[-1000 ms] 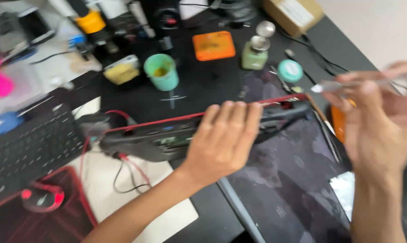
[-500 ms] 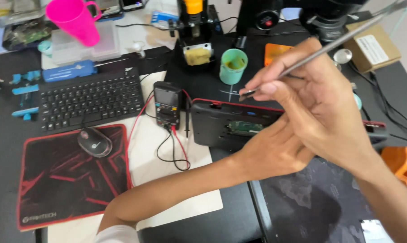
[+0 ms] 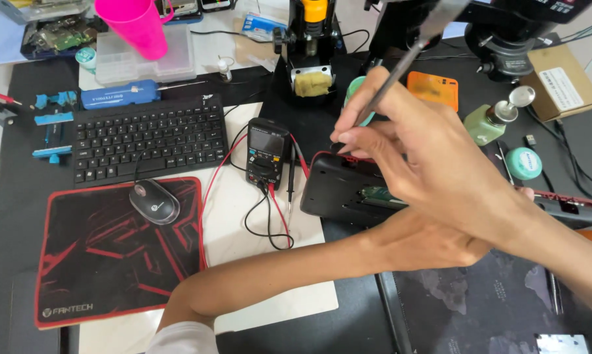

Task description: The person disassembles a laptop by removing screws from the back panel using a screwdriver. They then use a metal prying tool to separate the back cover from the main body. The person removes the battery and the motherboard, placing them on the desk.

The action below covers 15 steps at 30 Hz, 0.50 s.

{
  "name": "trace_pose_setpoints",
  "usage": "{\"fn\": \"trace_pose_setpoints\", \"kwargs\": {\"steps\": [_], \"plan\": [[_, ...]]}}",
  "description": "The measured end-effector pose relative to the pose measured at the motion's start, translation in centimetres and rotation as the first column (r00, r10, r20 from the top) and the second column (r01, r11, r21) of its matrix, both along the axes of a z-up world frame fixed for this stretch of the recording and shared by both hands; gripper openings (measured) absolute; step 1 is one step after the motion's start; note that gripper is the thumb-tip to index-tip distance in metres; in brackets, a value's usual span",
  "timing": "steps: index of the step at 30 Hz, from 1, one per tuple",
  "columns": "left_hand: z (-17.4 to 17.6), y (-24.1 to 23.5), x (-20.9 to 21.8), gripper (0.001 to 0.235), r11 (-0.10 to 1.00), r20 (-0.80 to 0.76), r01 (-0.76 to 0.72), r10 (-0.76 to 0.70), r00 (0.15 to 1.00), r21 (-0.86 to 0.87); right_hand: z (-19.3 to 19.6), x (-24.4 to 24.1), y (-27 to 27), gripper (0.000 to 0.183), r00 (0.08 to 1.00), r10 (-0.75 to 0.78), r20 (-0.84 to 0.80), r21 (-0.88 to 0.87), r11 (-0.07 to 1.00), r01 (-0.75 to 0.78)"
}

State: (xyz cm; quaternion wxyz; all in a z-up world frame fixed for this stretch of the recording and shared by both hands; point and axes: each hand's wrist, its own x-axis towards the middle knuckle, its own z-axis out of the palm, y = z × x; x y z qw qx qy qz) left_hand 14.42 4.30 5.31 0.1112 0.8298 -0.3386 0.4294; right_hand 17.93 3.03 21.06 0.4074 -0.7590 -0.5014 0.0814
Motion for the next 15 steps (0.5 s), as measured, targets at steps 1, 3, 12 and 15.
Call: {"fn": "trace_pose_setpoints", "kwargs": {"steps": [1, 3, 12, 15], "plan": [[0.2, 0.1, -0.1, 0.029, 1.000, 0.001, 0.002, -0.002, 1.000, -0.002, -0.1, -0.1, 0.0, 0.011, 1.000, -0.002, 0.001, -0.002, 1.000, 0.002], [0.6, 0.3, -0.2, 0.040, 0.997, 0.083, -0.032, 0.037, 0.996, -0.063, -0.2, -0.1, 0.0, 0.012, 1.000, -0.021, -0.015, -0.025, 0.999, 0.021], [1.7, 0.7, -0.5, 0.027, 0.991, 0.134, 0.036, -0.019, 0.991, -0.129, -0.7, 3.0, 1.0, 0.014, 0.836, -0.006, -0.549, -0.067, 0.997, -0.036], [1.0, 0.6, -0.4, 0.027, 0.996, 0.108, 0.038, -0.028, 0.994, -0.086, -0.7, 2.5, 0.8, 0.014, 0.864, -0.005, -0.503, -0.035, 0.999, -0.014]]}}
